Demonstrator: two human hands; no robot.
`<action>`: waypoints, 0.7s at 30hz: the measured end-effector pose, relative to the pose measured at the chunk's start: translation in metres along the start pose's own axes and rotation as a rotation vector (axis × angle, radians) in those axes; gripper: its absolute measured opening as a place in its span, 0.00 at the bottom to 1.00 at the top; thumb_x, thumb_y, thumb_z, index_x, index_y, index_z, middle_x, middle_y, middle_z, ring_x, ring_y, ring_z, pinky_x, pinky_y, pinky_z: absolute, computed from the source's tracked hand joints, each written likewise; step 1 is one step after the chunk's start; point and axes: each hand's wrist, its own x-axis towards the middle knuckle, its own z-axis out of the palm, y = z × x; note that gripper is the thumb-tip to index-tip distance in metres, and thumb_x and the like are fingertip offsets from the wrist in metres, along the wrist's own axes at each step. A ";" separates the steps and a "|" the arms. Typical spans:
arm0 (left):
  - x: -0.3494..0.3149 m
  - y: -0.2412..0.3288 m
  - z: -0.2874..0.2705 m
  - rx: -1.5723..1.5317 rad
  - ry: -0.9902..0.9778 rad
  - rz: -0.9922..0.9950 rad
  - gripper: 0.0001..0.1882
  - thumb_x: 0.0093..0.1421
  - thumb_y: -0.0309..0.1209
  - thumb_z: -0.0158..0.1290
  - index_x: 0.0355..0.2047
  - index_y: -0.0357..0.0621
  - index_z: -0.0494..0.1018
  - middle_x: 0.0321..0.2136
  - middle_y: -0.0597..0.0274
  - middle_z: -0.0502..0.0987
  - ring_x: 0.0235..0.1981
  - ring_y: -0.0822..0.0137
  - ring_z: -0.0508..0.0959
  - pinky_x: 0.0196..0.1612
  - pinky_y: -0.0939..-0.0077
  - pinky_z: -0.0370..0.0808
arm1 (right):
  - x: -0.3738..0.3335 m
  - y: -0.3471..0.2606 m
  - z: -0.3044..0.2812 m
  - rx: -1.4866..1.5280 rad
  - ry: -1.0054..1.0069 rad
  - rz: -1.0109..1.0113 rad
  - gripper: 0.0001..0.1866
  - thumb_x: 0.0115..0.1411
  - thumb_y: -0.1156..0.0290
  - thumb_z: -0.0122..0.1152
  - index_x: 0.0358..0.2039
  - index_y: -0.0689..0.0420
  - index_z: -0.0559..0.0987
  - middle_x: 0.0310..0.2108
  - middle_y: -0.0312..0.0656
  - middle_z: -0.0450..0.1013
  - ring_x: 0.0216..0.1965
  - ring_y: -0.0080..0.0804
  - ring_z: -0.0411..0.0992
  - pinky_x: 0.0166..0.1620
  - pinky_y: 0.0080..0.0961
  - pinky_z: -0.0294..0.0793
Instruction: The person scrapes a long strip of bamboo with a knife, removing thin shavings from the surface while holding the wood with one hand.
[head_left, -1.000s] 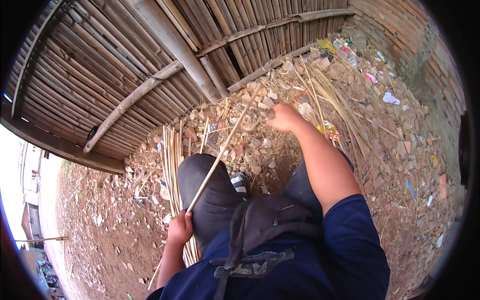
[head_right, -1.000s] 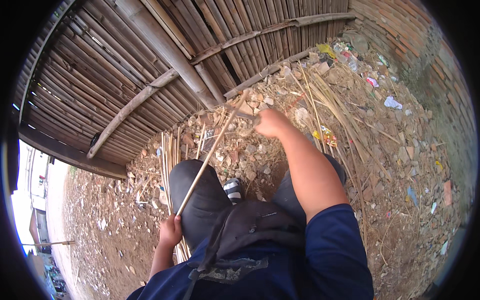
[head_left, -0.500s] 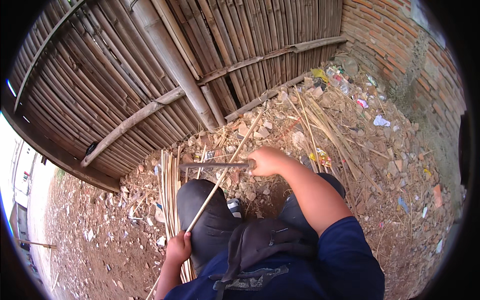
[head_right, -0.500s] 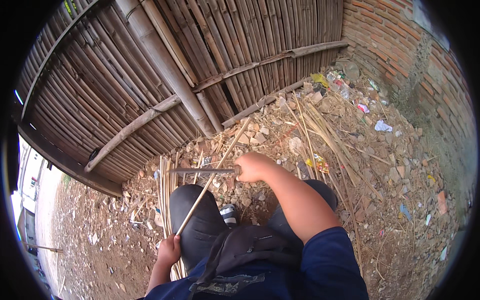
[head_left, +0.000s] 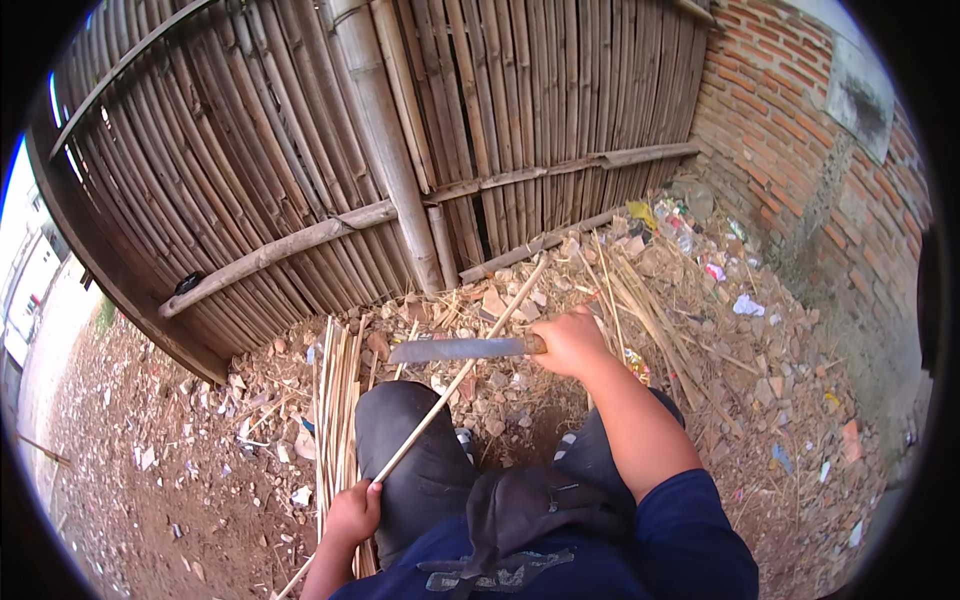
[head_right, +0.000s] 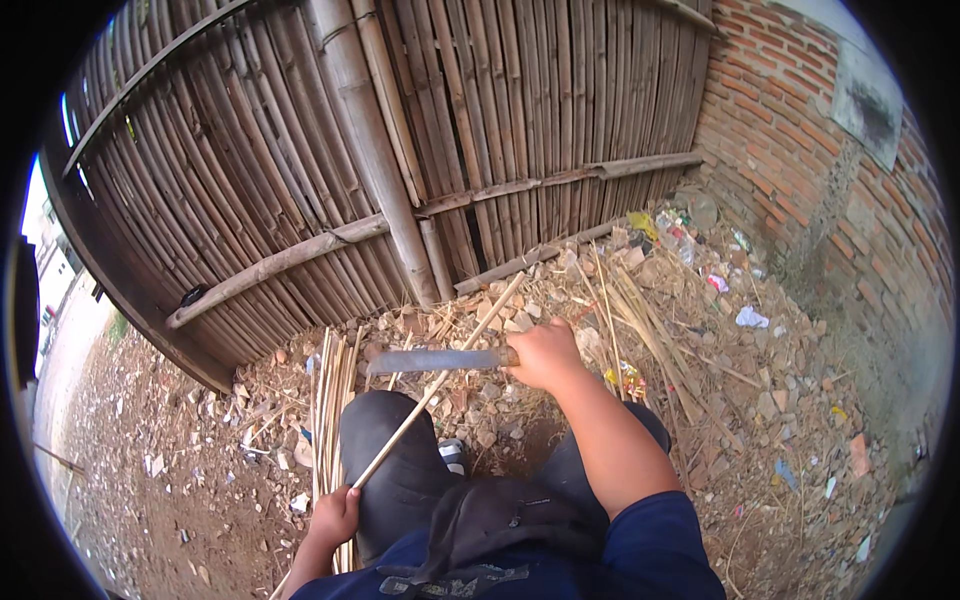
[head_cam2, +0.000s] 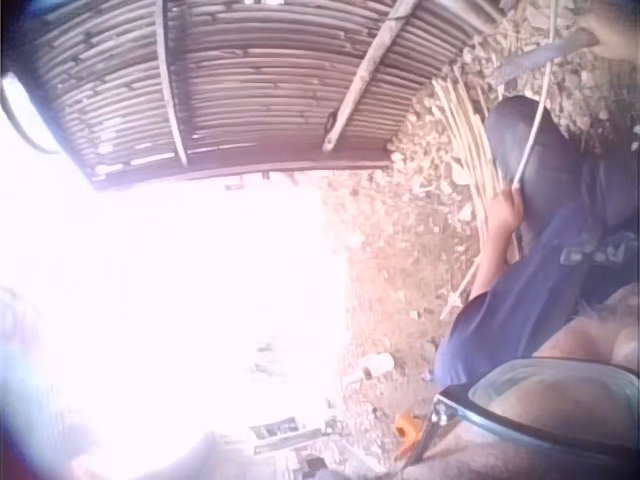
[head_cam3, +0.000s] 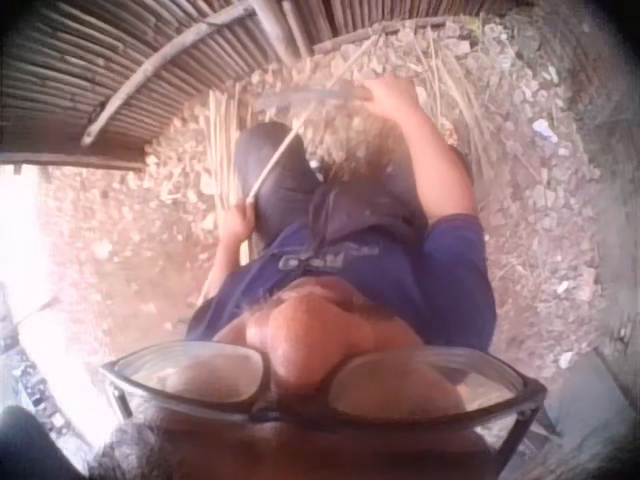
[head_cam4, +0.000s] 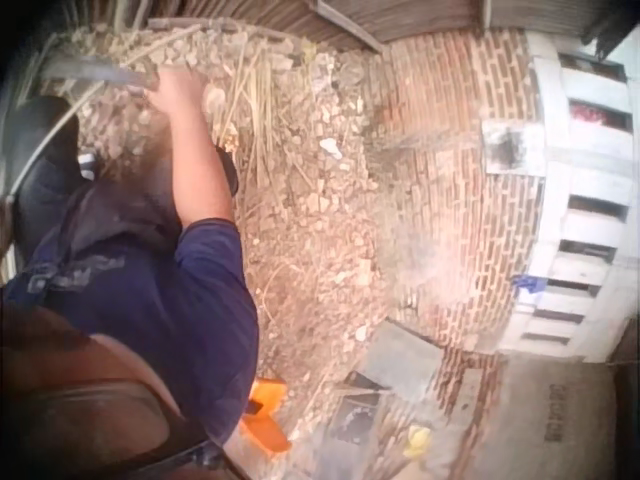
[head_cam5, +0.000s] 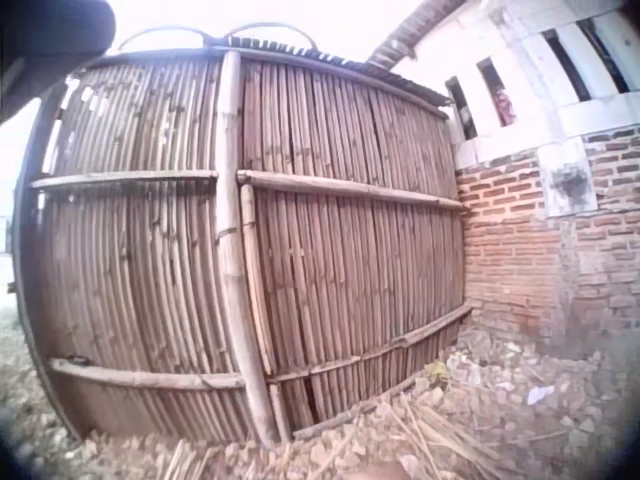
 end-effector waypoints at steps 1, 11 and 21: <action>-0.001 -0.001 0.000 0.008 0.003 0.008 0.20 0.70 0.41 0.45 0.28 0.38 0.73 0.24 0.36 0.77 0.29 0.32 0.78 0.35 0.41 0.73 | 0.001 -0.002 -0.005 -0.016 0.004 -0.013 0.17 0.51 0.50 0.71 0.33 0.48 0.82 0.23 0.41 0.79 0.33 0.42 0.80 0.45 0.45 0.73; -0.009 0.005 -0.005 0.036 0.034 -0.002 0.21 0.70 0.42 0.45 0.27 0.39 0.72 0.22 0.37 0.77 0.27 0.33 0.78 0.33 0.41 0.73 | 0.009 -0.014 -0.023 -0.034 -0.245 -0.077 0.21 0.54 0.54 0.68 0.43 0.52 0.79 0.34 0.47 0.80 0.40 0.48 0.80 0.44 0.45 0.78; -0.003 0.037 -0.006 0.198 0.005 0.017 0.20 0.71 0.40 0.44 0.26 0.39 0.70 0.20 0.37 0.76 0.25 0.33 0.77 0.31 0.39 0.72 | 0.002 0.022 0.028 0.196 -0.156 0.063 0.11 0.51 0.62 0.64 0.35 0.50 0.81 0.34 0.45 0.80 0.39 0.48 0.80 0.44 0.46 0.79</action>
